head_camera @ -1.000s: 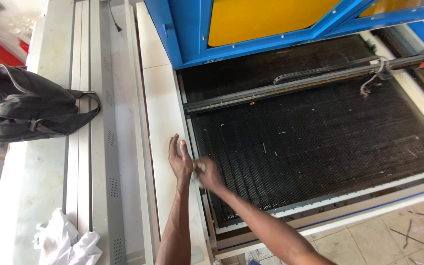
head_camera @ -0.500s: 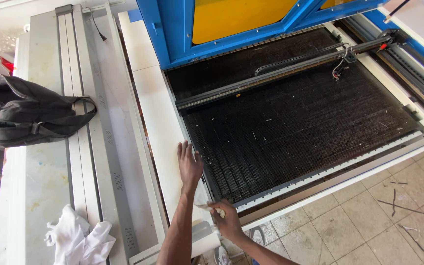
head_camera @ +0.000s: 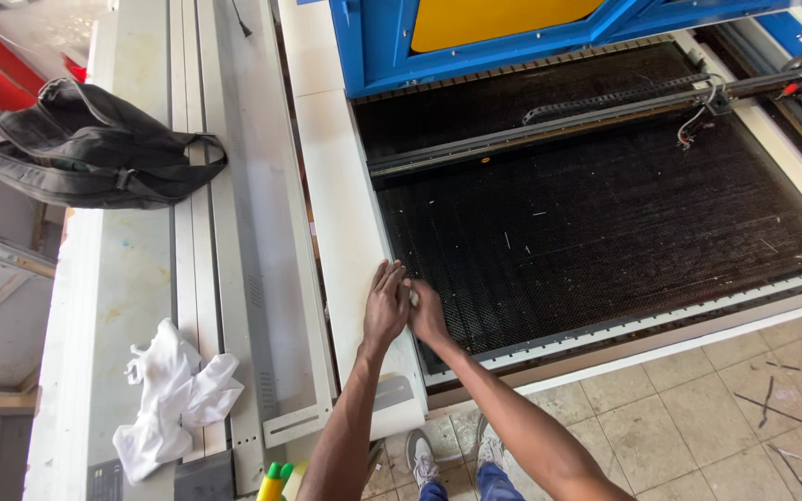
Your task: The person cleans the exterior and interior of a large blue and white industrial machine. They use a spray bottle and a cloth to wipe the top surface, sides, and door, then open the door to clean the internal frame and mesh floor before closing it.
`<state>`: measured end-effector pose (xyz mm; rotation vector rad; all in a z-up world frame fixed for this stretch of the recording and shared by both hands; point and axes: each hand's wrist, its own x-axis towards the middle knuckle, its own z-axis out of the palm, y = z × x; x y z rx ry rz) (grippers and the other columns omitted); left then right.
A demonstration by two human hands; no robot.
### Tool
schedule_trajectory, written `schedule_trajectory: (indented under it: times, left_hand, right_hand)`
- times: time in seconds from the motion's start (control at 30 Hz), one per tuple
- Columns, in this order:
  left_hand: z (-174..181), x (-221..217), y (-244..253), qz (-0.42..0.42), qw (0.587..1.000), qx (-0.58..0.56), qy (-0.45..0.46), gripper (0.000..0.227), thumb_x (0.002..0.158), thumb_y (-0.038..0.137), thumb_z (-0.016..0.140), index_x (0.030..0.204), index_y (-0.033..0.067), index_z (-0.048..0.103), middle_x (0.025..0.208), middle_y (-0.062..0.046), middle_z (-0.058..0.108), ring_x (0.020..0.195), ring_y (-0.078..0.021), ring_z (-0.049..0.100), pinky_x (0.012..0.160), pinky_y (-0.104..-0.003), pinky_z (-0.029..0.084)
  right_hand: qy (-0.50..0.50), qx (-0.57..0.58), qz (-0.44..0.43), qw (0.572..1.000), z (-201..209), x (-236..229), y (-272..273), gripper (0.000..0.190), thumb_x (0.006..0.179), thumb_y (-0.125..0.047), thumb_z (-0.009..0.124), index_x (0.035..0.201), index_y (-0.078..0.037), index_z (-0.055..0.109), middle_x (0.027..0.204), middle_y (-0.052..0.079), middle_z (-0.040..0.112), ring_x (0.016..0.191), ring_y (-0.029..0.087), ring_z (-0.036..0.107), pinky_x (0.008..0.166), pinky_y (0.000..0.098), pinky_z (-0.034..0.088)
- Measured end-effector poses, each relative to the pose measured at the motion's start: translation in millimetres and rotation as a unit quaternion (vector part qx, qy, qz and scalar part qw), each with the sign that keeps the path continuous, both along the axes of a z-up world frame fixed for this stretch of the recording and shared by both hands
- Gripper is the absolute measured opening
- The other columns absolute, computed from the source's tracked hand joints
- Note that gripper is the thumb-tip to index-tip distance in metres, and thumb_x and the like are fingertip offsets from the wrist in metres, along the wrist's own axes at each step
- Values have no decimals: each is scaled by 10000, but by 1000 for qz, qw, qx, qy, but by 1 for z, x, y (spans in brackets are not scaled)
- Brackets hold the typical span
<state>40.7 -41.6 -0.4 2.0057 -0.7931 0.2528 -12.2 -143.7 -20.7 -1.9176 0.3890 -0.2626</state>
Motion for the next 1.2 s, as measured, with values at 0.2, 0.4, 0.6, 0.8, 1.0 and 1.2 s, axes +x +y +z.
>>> schedule_trajectory:
  times: [0.2, 0.4, 0.6, 0.8, 1.0, 1.2]
  left_hand:
    - [5, -4, 2, -35, 999, 18, 32, 396, 1159, 243, 632, 1319, -96, 759, 1333, -289, 800, 1411, -391, 706, 1377, -483, 406]
    - [23, -5, 4, -23, 999, 33, 28, 505, 1202, 376, 584, 1344, -76, 759, 1340, -293, 797, 1432, -402, 691, 1368, -491, 411]
    - [21, -35, 6, -5, 990, 141, 31, 607, 1229, 545, 445, 1321, 45, 775, 1350, -243, 798, 1592, -474, 498, 1292, -670, 412]
    - [14, -56, 23, -78, 943, 312, 85, 726, 1196, 694, 357, 1572, 144, 646, 1564, -166, 721, 1732, -424, 290, 1343, -767, 241]
    - [19, -97, 28, -122, 896, 415, 98, 734, 1145, 758, 328, 1455, 224, 724, 1416, -165, 806, 1759, -400, 228, 1319, -846, 156]
    - [42, -110, 33, -131, 909, 381, 106, 759, 1132, 807, 354, 1333, 244, 822, 1374, -106, 828, 1601, -280, 533, 1326, -846, 148]
  right_hand:
    - [32, 73, 4, 997, -32, -117, 22, 195, 1144, -205, 727, 1249, -78, 830, 1187, 163, 805, 1253, 432, 726, 1077, 619, 571]
    - [-2, 50, 26, 998, -26, -141, 32, 259, 1184, -192, 659, 1360, -34, 765, 1269, 224, 745, 1340, 531, 645, 1095, 742, 530]
    - [28, -36, 12, 999, 9, -64, 16, 166, 1052, -105, 763, 1207, -63, 803, 1171, 189, 813, 1240, 413, 731, 1069, 596, 569]
    - [12, -12, 15, 1000, 18, -73, 23, 121, 1103, -123, 675, 1116, -82, 788, 1039, 165, 831, 1102, 316, 765, 957, 584, 565]
    - [-27, 66, 29, 997, -17, -130, 31, 154, 1171, -183, 676, 1209, -55, 754, 1001, 152, 812, 743, 192, 658, 707, 430, 590]
    - [-54, 79, 27, 995, -32, -190, 47, 272, 1161, -150, 651, 1399, -35, 715, 1346, 220, 742, 1038, 374, 749, 943, 553, 588]
